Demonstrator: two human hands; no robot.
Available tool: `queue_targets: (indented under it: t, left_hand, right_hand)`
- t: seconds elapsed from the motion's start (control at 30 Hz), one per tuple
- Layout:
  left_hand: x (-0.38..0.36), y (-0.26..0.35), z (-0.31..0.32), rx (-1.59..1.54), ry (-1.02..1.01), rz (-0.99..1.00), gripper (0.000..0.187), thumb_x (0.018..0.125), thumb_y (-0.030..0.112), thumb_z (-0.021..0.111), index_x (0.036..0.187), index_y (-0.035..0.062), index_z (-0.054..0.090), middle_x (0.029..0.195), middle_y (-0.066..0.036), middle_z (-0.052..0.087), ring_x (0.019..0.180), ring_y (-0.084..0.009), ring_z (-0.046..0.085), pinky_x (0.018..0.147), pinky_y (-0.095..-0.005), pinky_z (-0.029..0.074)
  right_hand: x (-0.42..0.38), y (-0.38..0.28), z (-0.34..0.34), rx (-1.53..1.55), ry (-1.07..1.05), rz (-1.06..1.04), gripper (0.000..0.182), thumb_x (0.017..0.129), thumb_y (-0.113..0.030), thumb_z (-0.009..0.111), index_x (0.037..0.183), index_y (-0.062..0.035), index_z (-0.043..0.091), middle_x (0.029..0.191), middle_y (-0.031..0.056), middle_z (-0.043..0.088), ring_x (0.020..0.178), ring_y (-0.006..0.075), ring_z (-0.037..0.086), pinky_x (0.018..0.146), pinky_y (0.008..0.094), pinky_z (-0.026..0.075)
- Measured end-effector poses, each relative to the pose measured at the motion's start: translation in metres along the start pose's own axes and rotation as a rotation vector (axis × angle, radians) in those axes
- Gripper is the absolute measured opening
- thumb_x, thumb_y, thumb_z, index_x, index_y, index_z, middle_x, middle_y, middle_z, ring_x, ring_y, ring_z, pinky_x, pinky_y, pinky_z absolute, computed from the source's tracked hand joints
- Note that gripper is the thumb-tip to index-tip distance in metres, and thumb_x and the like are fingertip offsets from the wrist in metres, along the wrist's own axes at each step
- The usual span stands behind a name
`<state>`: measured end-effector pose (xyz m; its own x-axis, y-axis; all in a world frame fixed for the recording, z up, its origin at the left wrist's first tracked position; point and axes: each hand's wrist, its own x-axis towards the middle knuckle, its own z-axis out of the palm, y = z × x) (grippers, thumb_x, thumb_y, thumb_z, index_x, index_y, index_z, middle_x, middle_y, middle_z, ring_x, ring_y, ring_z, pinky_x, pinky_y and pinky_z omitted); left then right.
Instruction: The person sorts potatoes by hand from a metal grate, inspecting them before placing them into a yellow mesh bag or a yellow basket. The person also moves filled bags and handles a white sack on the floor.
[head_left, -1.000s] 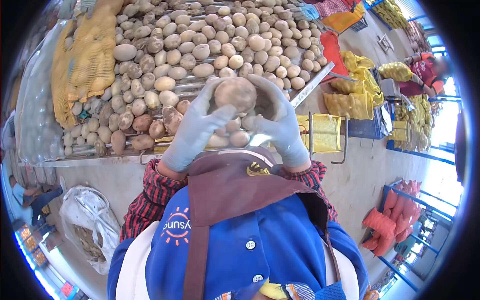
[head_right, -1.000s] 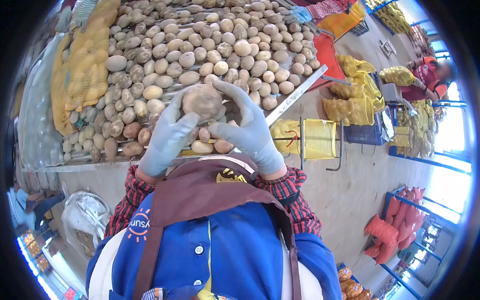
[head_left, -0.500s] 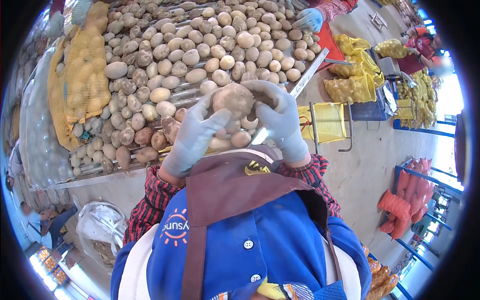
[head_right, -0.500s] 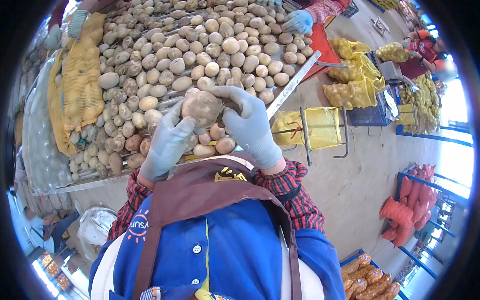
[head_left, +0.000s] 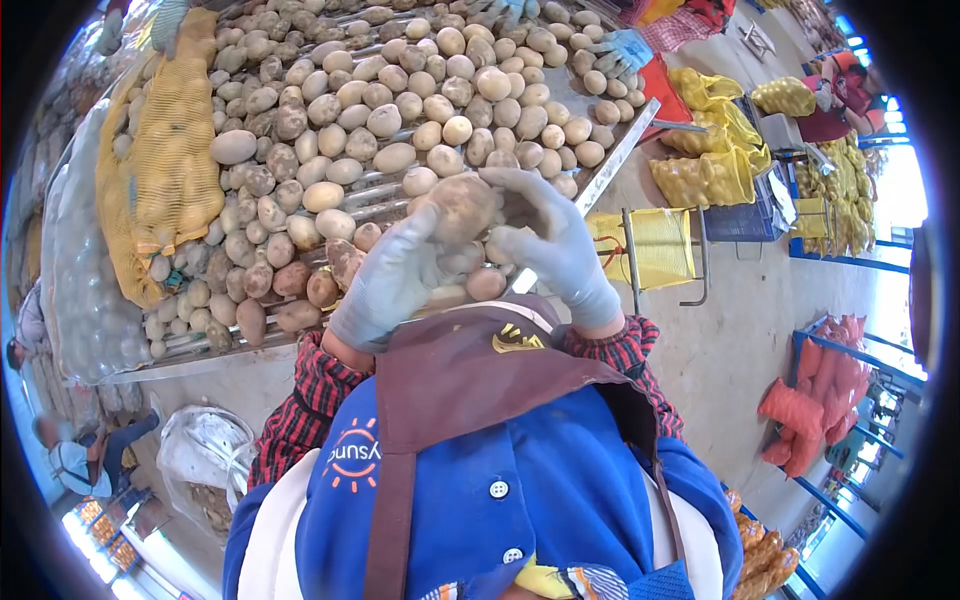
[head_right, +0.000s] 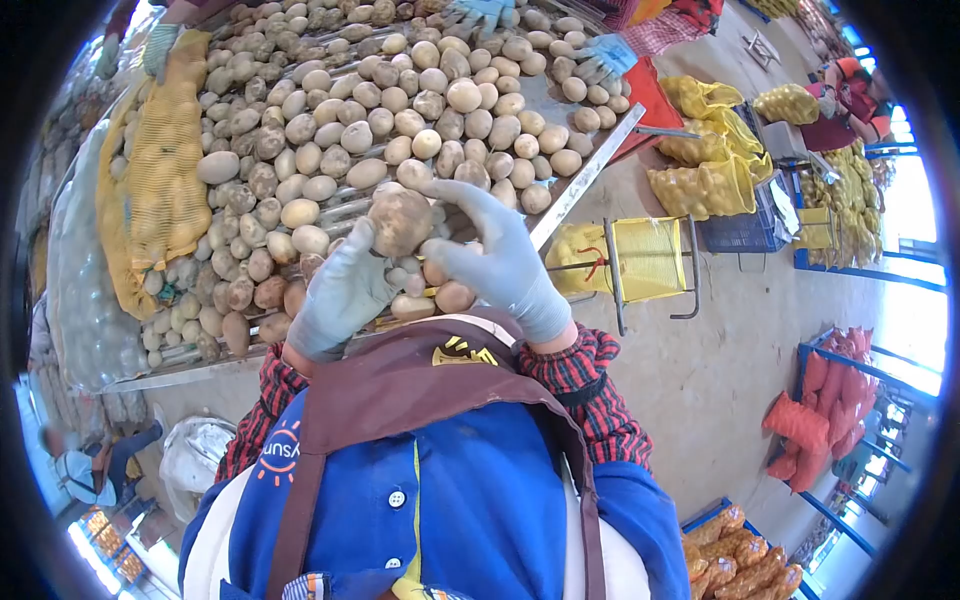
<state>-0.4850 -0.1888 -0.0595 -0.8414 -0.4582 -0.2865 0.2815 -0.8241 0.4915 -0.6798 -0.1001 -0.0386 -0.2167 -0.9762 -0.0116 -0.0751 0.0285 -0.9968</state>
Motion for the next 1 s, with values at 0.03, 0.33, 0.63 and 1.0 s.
queue_targets:
  t: [0.03,0.33,0.63,1.0]
  left_hand:
    - [0.000,0.002,0.010,0.009,-0.045,0.009,0.048,0.107,0.033,0.054,0.145,0.0028,0.049,0.134,-0.009,0.062,0.108,-0.0184,0.064,0.086,-0.0344,0.056]
    - [0.017,0.003,-0.004,1.049,0.070,0.185,0.067,0.099,0.025,0.068,0.151,-0.0037,0.039,0.139,-0.019,0.059,0.129,-0.0191,0.055,0.105,-0.0337,0.048]
    - [-0.002,0.201,-0.167,1.887,0.931,0.695,0.036,0.093,0.028,0.069,0.118,0.0021,0.067,0.115,-0.021,0.068,0.107,-0.0348,0.066,0.093,-0.0429,0.052]
    - [0.023,0.176,-0.178,1.910,0.862,0.630,0.048,0.089,0.029,0.070,0.131,0.0069,0.063,0.134,-0.019,0.061,0.127,-0.0359,0.056,0.108,-0.0446,0.044]
  right_hand:
    - [-0.003,0.003,0.001,0.002,-0.007,0.000,0.057,0.082,-0.011,0.068,0.137,0.0002,0.058,0.121,0.0115,0.066,0.110,0.0202,0.064,0.097,0.0324,0.050]
    - [0.004,0.032,-0.004,0.422,-0.045,0.205,0.055,0.093,-0.023,0.068,0.140,-0.0011,0.051,0.129,0.0102,0.058,0.118,0.0201,0.059,0.103,0.0337,0.048]
    - [-0.065,0.130,-0.139,0.601,0.581,0.297,0.040,0.101,-0.032,0.060,0.130,-0.0054,0.058,0.118,0.0059,0.064,0.102,0.0194,0.062,0.088,0.0389,0.053]
    - [-0.099,0.200,-0.204,0.168,1.190,0.620,0.053,0.098,-0.025,0.063,0.145,-0.0055,0.050,0.146,0.0100,0.053,0.131,0.0248,0.053,0.110,0.0399,0.042]
